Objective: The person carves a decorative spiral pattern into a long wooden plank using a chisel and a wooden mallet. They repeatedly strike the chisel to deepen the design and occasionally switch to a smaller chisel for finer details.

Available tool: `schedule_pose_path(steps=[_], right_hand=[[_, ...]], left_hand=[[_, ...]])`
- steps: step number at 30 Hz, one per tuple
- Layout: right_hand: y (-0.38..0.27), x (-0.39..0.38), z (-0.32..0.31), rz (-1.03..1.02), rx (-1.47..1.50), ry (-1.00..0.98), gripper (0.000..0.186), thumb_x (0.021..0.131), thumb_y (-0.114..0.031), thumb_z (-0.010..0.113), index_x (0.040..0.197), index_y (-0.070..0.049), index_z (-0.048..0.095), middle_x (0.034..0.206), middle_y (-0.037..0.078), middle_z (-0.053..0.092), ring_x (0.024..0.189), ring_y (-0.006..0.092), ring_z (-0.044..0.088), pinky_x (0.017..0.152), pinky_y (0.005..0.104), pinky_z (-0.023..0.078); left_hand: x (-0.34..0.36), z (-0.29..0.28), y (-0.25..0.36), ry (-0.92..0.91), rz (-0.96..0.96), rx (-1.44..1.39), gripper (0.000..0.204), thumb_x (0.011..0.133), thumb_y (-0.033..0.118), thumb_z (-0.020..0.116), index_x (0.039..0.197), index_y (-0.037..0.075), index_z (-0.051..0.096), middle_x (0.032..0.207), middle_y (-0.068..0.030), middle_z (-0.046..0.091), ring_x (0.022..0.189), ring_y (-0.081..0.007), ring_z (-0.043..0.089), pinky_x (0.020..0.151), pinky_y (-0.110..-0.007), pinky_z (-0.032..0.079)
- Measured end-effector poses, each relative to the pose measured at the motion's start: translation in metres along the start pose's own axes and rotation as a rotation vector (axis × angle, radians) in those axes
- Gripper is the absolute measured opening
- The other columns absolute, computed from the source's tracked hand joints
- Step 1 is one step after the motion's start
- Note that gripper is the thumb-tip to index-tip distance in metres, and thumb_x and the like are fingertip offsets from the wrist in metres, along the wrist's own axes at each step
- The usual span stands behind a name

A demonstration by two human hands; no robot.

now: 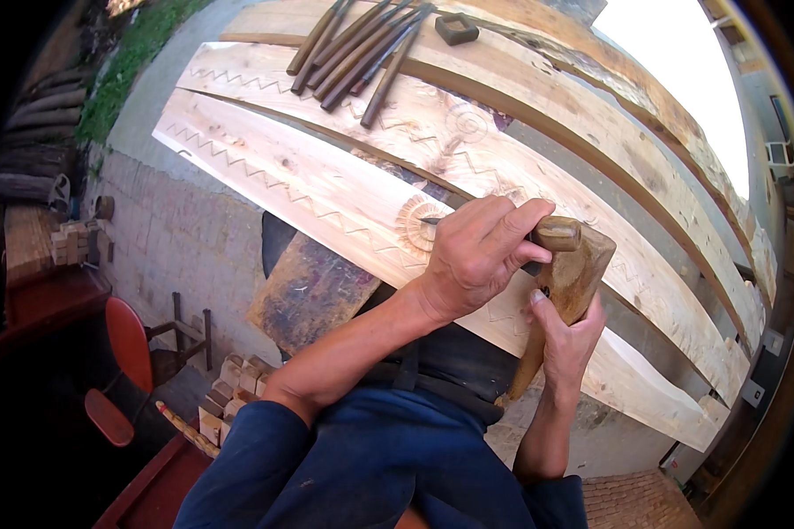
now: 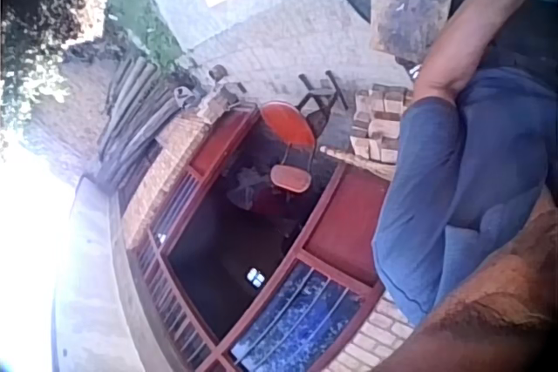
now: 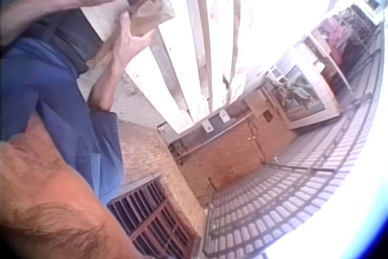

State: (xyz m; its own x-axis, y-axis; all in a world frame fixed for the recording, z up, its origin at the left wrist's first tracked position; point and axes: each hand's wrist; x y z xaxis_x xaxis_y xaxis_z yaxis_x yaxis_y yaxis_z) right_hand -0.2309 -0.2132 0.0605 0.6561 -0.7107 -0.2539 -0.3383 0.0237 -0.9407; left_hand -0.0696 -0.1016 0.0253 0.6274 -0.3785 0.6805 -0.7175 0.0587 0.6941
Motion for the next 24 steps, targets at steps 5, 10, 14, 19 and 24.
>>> schedule_pose_path(steps=[5,10,14,19,24], right_hand=[[-0.064,0.005,-0.007,-0.44,0.085,0.307,0.044,0.097,0.001,0.077,0.137,0.006,0.061,0.121,0.016,0.073,0.085,0.0154,0.069,0.075,0.0323,0.058],[-0.069,0.011,0.012,-0.911,-0.885,0.279,0.059,0.095,0.007,0.08,0.151,0.004,0.06,0.137,0.016,0.073,0.116,0.0289,0.075,0.098,0.041,0.06],[-0.056,0.008,-0.009,-0.714,-0.584,0.487,0.068,0.093,0.009,0.084,0.155,0.003,0.057,0.143,0.015,0.071,0.127,0.0279,0.072,0.111,0.0419,0.057],[-0.058,0.008,0.008,-0.838,-0.746,0.306,0.077,0.087,0.01,0.087,0.157,0.0,0.058,0.147,0.016,0.071,0.132,0.0257,0.07,0.116,0.0437,0.054],[-0.021,0.0,-0.022,-0.388,-0.343,0.537,0.063,0.089,0.002,0.087,0.148,0.002,0.063,0.131,0.013,0.075,0.118,0.0224,0.073,0.107,0.0385,0.057]], left_hand=[[0.0,-0.003,0.002,-0.013,0.009,-0.021,0.051,0.093,0.028,0.084,0.134,0.003,0.07,0.084,-0.0108,0.061,0.073,-0.0306,0.063,0.064,-0.043,0.051],[-0.003,-0.002,0.001,-0.023,0.019,-0.04,0.046,0.094,0.027,0.083,0.13,0.002,0.07,0.086,-0.0113,0.064,0.074,-0.0315,0.064,0.065,-0.043,0.052],[-0.006,-0.006,-0.002,-0.01,0.016,-0.05,0.042,0.094,0.028,0.083,0.126,0.003,0.07,0.087,-0.0115,0.065,0.075,-0.0323,0.065,0.066,-0.043,0.053],[-0.005,-0.005,0.0,-0.024,0.019,-0.05,0.04,0.094,0.029,0.083,0.121,0.003,0.071,0.086,-0.0118,0.065,0.074,-0.0325,0.065,0.065,-0.042,0.053],[-0.008,-0.012,-0.008,0.078,0.008,-0.07,0.04,0.094,0.032,0.083,0.119,0.003,0.073,0.089,-0.0107,0.069,0.072,-0.0303,0.066,0.062,-0.041,0.052]])
Point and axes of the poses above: each hand's wrist, its own x-axis towards the middle knuckle, its own z-axis out of the palm, y = z × x
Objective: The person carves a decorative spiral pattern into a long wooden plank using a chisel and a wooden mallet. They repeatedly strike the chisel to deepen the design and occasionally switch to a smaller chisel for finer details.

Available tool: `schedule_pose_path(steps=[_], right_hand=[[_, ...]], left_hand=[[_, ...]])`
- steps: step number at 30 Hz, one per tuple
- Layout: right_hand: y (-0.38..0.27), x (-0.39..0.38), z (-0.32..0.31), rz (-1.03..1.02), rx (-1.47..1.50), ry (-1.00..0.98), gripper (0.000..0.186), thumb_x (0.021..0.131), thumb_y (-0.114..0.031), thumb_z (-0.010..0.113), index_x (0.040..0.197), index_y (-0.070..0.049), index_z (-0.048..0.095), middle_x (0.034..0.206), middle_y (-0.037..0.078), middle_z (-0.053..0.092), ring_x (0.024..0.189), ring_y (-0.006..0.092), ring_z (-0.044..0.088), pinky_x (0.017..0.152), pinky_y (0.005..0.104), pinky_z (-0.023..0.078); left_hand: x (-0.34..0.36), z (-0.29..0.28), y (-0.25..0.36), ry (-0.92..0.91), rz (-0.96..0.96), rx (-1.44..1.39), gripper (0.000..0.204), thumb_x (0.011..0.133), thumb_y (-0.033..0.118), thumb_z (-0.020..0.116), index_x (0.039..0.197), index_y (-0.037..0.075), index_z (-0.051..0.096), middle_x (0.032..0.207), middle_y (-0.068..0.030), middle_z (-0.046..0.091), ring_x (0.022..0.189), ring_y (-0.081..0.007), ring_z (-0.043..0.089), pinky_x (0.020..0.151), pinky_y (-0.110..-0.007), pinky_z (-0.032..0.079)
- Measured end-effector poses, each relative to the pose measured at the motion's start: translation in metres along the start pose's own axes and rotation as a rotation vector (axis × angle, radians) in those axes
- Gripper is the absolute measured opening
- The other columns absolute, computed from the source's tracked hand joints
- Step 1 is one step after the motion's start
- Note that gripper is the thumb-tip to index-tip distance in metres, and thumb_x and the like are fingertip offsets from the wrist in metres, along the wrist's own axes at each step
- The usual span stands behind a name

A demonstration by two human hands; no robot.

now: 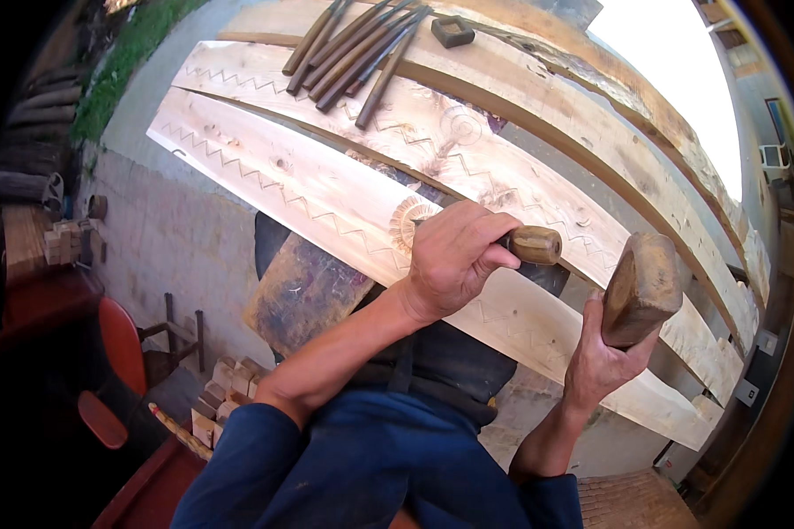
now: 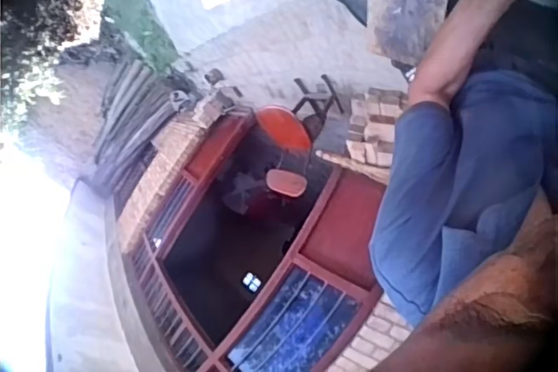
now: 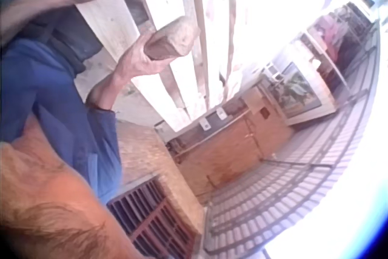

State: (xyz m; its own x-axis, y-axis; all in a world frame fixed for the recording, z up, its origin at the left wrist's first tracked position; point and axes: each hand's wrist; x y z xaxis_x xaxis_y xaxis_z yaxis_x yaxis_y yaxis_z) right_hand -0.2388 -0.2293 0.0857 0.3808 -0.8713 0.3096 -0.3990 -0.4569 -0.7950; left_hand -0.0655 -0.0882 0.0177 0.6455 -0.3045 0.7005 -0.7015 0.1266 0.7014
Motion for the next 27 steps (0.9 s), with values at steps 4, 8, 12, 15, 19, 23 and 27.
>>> schedule_pose_path(steps=[4,8,12,15,19,23,27], right_hand=[[0.016,0.0,-0.011,0.047,-0.064,-0.05,0.058,0.092,-0.001,0.089,0.145,0.003,0.064,0.129,0.011,0.074,0.114,0.0198,0.072,0.105,0.0363,0.058],[0.013,-0.003,-0.008,-0.004,-0.011,-0.116,0.063,0.091,0.0,0.088,0.148,0.003,0.063,0.131,0.011,0.073,0.116,0.0203,0.072,0.106,0.037,0.057],[0.006,-0.005,-0.004,0.052,-0.043,-0.144,0.065,0.089,0.001,0.087,0.149,0.002,0.062,0.13,0.01,0.073,0.116,0.0195,0.07,0.106,0.0366,0.055],[0.003,-0.005,-0.001,0.069,-0.07,-0.163,0.065,0.089,0.0,0.086,0.15,0.002,0.062,0.13,0.011,0.073,0.115,0.0202,0.07,0.106,0.0368,0.055],[0.001,-0.006,0.001,0.054,-0.111,-0.156,0.065,0.089,-0.001,0.085,0.15,0.002,0.062,0.13,0.011,0.073,0.115,0.0211,0.07,0.106,0.0372,0.054],[0.002,-0.005,0.002,0.063,-0.112,-0.163,0.066,0.089,-0.002,0.085,0.15,0.002,0.062,0.131,0.012,0.073,0.117,0.0221,0.069,0.108,0.0379,0.053],[0.004,-0.005,0.002,0.065,-0.14,-0.181,0.066,0.089,-0.003,0.085,0.151,0.001,0.062,0.13,0.012,0.073,0.117,0.0226,0.069,0.108,0.0381,0.053]], left_hand=[[0.007,0.004,0.009,0.047,0.135,0.057,0.042,0.094,0.035,0.083,0.12,0.004,0.074,0.092,-0.0082,0.071,0.07,-0.026,0.065,0.06,-0.039,0.05],[0.006,0.02,0.03,-0.172,0.236,0.078,0.046,0.088,0.034,0.085,0.121,0.004,0.073,0.085,-0.005,0.058,0.071,-0.0239,0.058,0.061,-0.038,0.047],[0.001,0.026,0.021,-0.111,0.094,0.13,0.041,0.092,0.033,0.084,0.117,0.003,0.072,0.083,-0.0071,0.056,0.071,-0.0266,0.059,0.062,-0.04,0.047],[0.005,0.025,0.016,-0.095,0.048,0.166,0.036,0.095,0.03,0.083,0.116,0.003,0.071,0.083,-0.0091,0.056,0.072,-0.0292,0.06,0.063,-0.042,0.049],[0.006,0.029,0.008,-0.089,0.011,0.189,0.036,0.094,0.027,0.083,0.118,0.003,0.07,0.084,-0.0103,0.056,0.074,-0.0311,0.062,0.064,-0.043,0.05],[0.006,0.029,0.01,-0.102,-0.015,0.192,0.037,0.094,0.025,0.083,0.119,0.002,0.07,0.084,-0.0113,0.057,0.075,-0.0324,0.063,0.065,-0.043,0.051],[0.005,0.03,0.007,-0.084,-0.023,0.204,0.037,0.094,0.025,0.083,0.119,0.002,0.069,0.084,-0.0118,0.057,0.075,-0.0327,0.063,0.065,-0.044,0.051]])
Point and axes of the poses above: each hand's wrist, its own x-axis towards the middle knuckle, its own z-axis out of the palm, y = z × x
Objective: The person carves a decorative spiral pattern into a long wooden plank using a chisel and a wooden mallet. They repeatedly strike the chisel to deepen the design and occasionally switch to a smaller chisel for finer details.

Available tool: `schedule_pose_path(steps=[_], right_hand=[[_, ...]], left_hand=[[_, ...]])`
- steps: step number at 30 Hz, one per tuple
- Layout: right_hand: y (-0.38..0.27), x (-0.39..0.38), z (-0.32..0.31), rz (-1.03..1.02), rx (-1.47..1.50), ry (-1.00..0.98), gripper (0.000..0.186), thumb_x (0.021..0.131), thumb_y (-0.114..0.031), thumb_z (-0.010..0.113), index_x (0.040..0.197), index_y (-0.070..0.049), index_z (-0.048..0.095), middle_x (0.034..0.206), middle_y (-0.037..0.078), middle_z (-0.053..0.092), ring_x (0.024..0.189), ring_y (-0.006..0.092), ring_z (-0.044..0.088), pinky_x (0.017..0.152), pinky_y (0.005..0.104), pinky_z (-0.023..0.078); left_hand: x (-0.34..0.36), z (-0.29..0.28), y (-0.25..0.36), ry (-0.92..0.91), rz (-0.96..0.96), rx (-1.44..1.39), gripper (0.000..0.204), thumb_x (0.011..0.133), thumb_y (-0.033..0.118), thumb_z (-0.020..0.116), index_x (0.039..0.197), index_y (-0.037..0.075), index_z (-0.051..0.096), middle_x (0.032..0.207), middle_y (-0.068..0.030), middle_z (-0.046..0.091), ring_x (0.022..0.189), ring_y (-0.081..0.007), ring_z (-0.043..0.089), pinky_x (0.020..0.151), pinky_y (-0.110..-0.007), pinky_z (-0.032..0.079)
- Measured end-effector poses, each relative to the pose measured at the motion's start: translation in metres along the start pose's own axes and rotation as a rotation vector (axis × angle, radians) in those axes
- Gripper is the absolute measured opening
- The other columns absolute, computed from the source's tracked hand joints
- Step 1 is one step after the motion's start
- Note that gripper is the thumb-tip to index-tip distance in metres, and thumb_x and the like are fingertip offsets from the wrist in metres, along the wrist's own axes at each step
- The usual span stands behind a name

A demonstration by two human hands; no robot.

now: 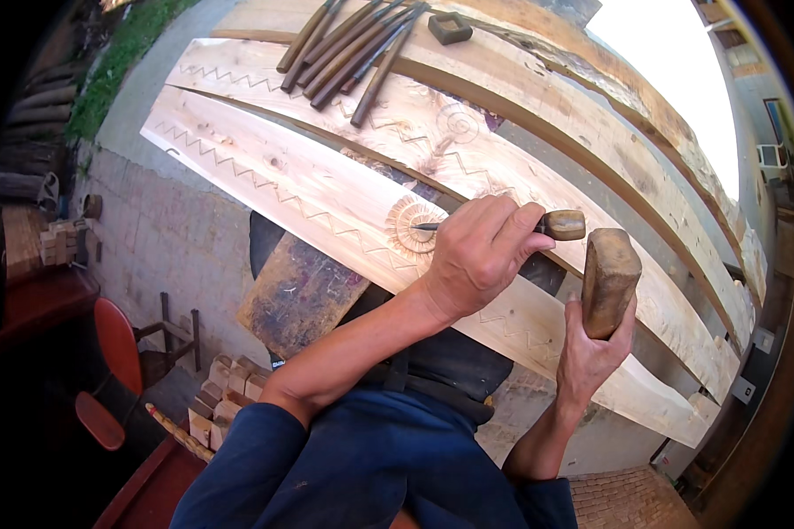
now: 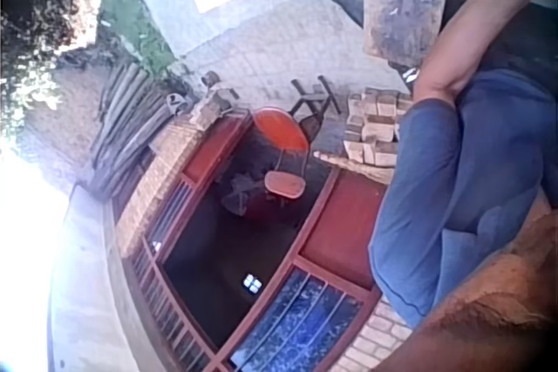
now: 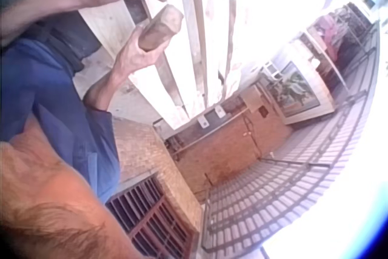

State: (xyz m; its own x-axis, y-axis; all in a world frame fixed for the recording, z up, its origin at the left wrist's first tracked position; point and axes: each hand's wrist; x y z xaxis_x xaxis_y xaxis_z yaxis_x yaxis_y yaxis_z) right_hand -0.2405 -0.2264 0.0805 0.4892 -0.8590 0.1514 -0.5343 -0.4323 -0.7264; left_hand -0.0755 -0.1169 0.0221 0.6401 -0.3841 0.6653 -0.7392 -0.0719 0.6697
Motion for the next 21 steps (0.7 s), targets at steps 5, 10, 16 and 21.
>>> schedule_pose_path(steps=[5,10,16,21], right_hand=[[0.003,0.0008,0.0009,0.012,-0.008,-0.025,0.067,0.089,-0.004,0.086,0.151,0.002,0.062,0.13,0.012,0.073,0.117,0.0221,0.068,0.108,0.0376,0.052],[0.0034,0.0015,0.001,-0.008,-0.02,-0.031,0.066,0.089,-0.004,0.086,0.15,0.002,0.062,0.129,0.012,0.074,0.116,0.0221,0.069,0.108,0.0375,0.053],[0.0026,0.0015,0.0027,0.005,-0.021,-0.053,0.066,0.089,-0.003,0.085,0.151,0.001,0.062,0.128,0.012,0.075,0.114,0.0225,0.07,0.107,0.0376,0.054],[0.0024,0.0023,0.0032,-0.004,-0.004,-0.066,0.067,0.089,-0.002,0.086,0.151,0.001,0.062,0.128,0.011,0.075,0.114,0.021,0.07,0.107,0.0368,0.054]], left_hand=[[0.0012,-0.0004,-0.0011,0.005,-0.013,0.0,0.037,0.095,0.026,0.083,0.119,0.001,0.068,0.084,-0.012,0.057,0.075,-0.0328,0.063,0.065,-0.044,0.051],[0.0002,0.0004,-0.0009,0.028,-0.026,-0.011,0.037,0.095,0.026,0.083,0.12,0.002,0.068,0.084,-0.0124,0.057,0.075,-0.0333,0.063,0.065,-0.044,0.051],[-0.0009,0.0014,-0.0011,0.04,-0.038,-0.018,0.036,0.095,0.026,0.083,0.118,0.002,0.069,0.084,-0.0123,0.057,0.075,-0.0331,0.063,0.065,-0.044,0.051],[-0.0032,-0.0027,-0.0015,0.049,-0.022,-0.039,0.036,0.095,0.026,0.083,0.119,0.002,0.07,0.083,-0.0115,0.058,0.073,-0.0322,0.062,0.064,-0.043,0.05]])
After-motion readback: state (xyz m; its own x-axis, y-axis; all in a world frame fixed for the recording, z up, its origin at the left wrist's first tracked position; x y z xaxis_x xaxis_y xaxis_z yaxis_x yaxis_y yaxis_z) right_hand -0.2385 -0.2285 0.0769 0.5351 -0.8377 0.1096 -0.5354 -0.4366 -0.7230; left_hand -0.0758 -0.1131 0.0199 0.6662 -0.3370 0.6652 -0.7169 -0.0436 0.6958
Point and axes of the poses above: each hand's wrist, its own x-axis towards the middle knuckle, its own z-axis out of the palm, y = z × x
